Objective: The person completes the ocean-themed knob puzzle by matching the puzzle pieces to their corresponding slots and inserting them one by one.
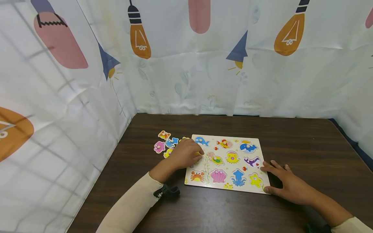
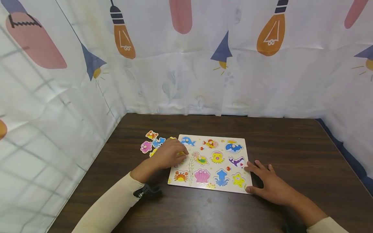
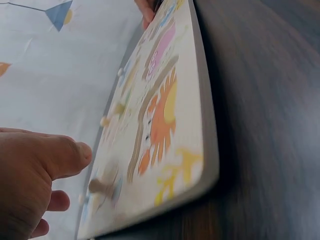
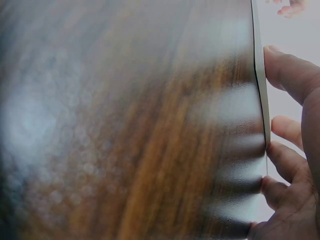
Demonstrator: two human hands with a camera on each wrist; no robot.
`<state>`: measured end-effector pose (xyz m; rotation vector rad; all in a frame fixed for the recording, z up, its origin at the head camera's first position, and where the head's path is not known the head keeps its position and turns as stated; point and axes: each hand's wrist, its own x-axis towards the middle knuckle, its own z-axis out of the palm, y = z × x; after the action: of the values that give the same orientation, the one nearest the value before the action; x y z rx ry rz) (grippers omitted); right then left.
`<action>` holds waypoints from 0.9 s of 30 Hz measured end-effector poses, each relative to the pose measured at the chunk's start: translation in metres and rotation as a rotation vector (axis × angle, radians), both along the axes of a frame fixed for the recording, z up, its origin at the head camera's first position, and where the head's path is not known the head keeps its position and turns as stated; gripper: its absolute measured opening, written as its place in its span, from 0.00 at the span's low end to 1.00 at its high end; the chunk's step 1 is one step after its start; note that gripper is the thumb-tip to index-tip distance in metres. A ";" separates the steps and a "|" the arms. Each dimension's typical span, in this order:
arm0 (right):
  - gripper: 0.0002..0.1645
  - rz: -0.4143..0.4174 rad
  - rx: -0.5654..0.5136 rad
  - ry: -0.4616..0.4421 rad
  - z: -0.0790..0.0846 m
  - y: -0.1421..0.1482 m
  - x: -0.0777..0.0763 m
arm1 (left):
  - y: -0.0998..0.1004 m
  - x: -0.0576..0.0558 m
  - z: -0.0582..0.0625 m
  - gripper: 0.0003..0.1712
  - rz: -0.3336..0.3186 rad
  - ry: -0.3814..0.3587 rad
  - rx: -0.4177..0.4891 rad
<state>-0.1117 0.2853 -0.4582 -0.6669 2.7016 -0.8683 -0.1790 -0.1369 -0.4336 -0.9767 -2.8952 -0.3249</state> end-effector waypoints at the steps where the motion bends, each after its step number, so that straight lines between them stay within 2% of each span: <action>1: 0.49 0.002 0.000 0.001 0.000 0.000 0.000 | -0.003 0.001 0.000 0.08 0.004 0.002 0.007; 10: 0.49 0.004 0.004 0.006 0.000 -0.001 0.000 | -0.033 0.004 -0.003 0.05 0.021 0.059 0.036; 20: 0.48 0.008 -0.008 0.003 0.000 0.000 0.001 | -0.062 0.006 -0.006 0.07 0.097 0.103 0.030; 27: 0.49 0.003 -0.002 0.008 -0.001 -0.001 0.000 | -0.079 0.009 -0.010 0.07 0.174 0.091 0.045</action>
<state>-0.1114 0.2846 -0.4589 -0.6756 2.7066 -0.8700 -0.1700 -0.2157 -0.4433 -0.7078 -2.8504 -0.3232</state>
